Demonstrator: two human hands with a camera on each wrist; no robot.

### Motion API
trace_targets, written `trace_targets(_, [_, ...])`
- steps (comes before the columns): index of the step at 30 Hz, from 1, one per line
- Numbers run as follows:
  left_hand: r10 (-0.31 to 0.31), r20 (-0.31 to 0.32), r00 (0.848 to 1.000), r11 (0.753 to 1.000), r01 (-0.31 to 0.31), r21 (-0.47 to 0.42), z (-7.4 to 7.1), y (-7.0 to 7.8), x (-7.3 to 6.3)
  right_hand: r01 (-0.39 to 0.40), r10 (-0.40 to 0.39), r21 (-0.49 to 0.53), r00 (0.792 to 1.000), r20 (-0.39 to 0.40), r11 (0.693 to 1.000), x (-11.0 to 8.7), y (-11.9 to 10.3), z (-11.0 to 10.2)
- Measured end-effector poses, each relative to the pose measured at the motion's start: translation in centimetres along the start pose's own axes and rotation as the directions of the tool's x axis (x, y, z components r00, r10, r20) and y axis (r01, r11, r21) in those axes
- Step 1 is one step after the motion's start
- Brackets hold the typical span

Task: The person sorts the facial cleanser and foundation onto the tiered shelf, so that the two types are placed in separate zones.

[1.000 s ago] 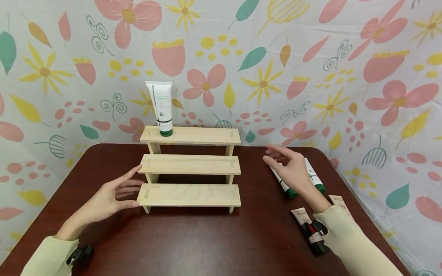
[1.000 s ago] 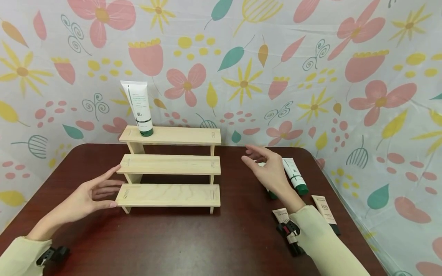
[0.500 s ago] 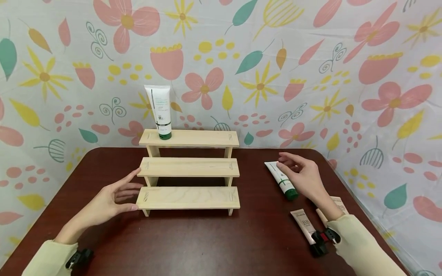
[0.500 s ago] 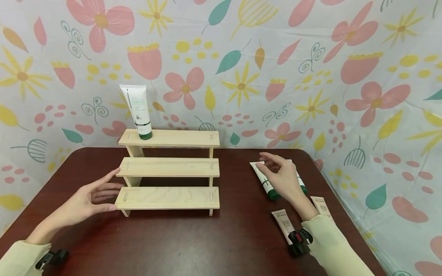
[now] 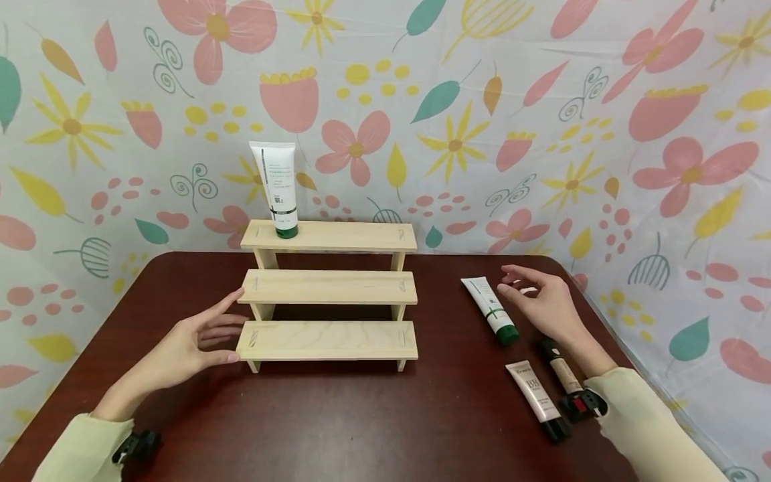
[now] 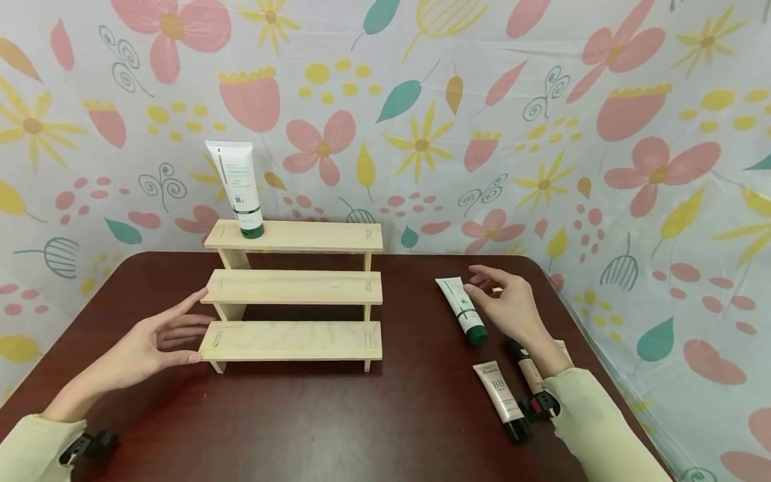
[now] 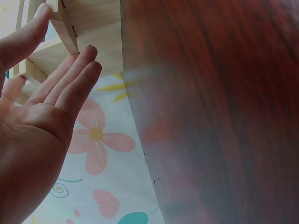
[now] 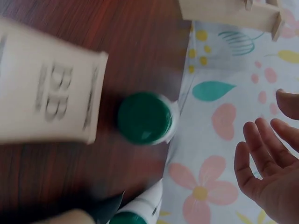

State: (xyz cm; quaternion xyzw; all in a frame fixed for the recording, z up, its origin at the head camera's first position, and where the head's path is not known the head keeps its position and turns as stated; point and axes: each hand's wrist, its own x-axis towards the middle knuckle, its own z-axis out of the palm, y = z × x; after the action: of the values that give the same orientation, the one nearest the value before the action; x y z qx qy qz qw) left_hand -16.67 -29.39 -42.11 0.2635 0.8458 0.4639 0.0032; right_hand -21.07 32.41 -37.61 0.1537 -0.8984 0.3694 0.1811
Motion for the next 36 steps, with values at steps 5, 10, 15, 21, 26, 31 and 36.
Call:
trace_targets(5, [-0.013,0.001,1.000,1.000,0.013,0.004,0.0,0.0,0.0,0.000,0.005,-0.064,0.997,0.078,0.998,0.0,1.6,-0.6])
trace_targets(10, [-0.010,0.003,1.000,1.000,0.010,0.011,-0.1,-0.1,0.0,-0.011,0.032,-0.103,0.978,0.205,0.995,0.1,3.4,-0.9])
trace_targets(15, [-0.006,0.000,1.000,1.000,0.006,0.019,-0.3,0.0,0.1,-0.051,0.084,-0.111,0.946,0.312,0.993,0.6,4.7,-1.2])
trace_targets(21, [-0.014,0.004,1.000,1.000,0.014,0.018,-0.3,0.1,0.1,-0.134,0.147,-0.060,0.905,0.398,0.989,0.8,5.5,-1.4])
trace_targets(26, [-0.016,0.005,1.000,1.000,0.016,0.013,-0.2,0.1,0.0,-0.171,0.174,-0.048,0.882,0.438,0.984,1.0,5.9,-1.4])
trace_targets(31, [-0.018,0.005,1.000,1.000,0.018,0.014,-0.2,0.0,0.0,-0.181,0.166,-0.015,0.864,0.475,0.983,1.4,6.5,-1.2])
trace_targets(36, [-0.017,0.006,1.000,1.000,0.017,0.013,-0.2,-0.1,-0.1,-0.229,0.194,0.006,0.836,0.514,0.973,2.0,7.2,-0.8])
